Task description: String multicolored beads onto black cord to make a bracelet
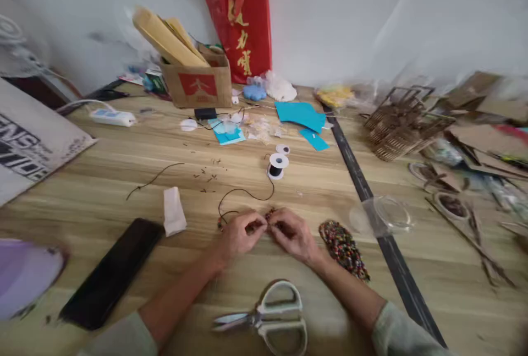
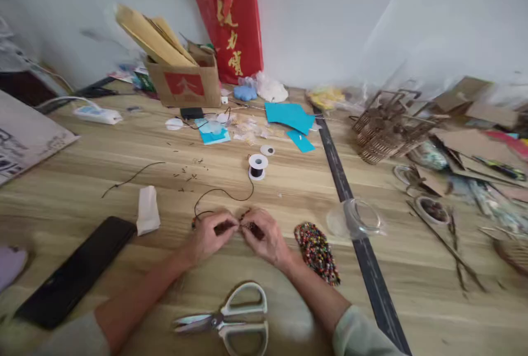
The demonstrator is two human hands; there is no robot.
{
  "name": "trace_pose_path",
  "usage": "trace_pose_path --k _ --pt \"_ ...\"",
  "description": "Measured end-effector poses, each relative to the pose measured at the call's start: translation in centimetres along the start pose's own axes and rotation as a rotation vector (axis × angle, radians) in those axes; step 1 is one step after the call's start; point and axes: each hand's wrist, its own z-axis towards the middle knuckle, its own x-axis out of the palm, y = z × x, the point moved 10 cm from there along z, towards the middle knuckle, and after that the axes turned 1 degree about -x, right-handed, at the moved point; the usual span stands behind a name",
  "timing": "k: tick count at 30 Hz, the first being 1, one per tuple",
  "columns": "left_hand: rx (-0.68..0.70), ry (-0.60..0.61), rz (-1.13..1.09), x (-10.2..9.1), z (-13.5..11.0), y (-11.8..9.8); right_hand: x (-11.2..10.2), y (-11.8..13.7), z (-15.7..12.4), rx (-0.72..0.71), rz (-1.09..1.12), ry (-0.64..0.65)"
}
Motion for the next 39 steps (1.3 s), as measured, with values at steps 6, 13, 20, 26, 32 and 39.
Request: trace_pose_path --k 6,13,20,26,32,39 --pt "0.025 -0.007 0.014 -0.07 0.07 -0.08 -0.08 0.16 0.2 0.003 0.003 0.002" --pt "0.001 0.008 0.017 -0.1 0.21 -0.3 0.02 0.48 0.38 -0.006 -0.009 0.017" --pt "0.026 -0.006 -0.001 -0.2 0.13 -0.46 0.06 0.5 0.37 -0.003 -0.007 0.027" --pt "0.027 -0.002 -0.016 -0.09 0.15 -0.23 0.06 -0.1 0.14 0.034 0.015 0.012" --pt "0.051 0.008 -0.034 -0.06 0.26 -0.49 -0.06 -0.15 0.18 0.026 0.025 -0.004" --pt "0.047 -0.009 -0.031 -0.05 0.16 0.21 -0.13 -0.21 0.15 0.025 0.021 -0.014"
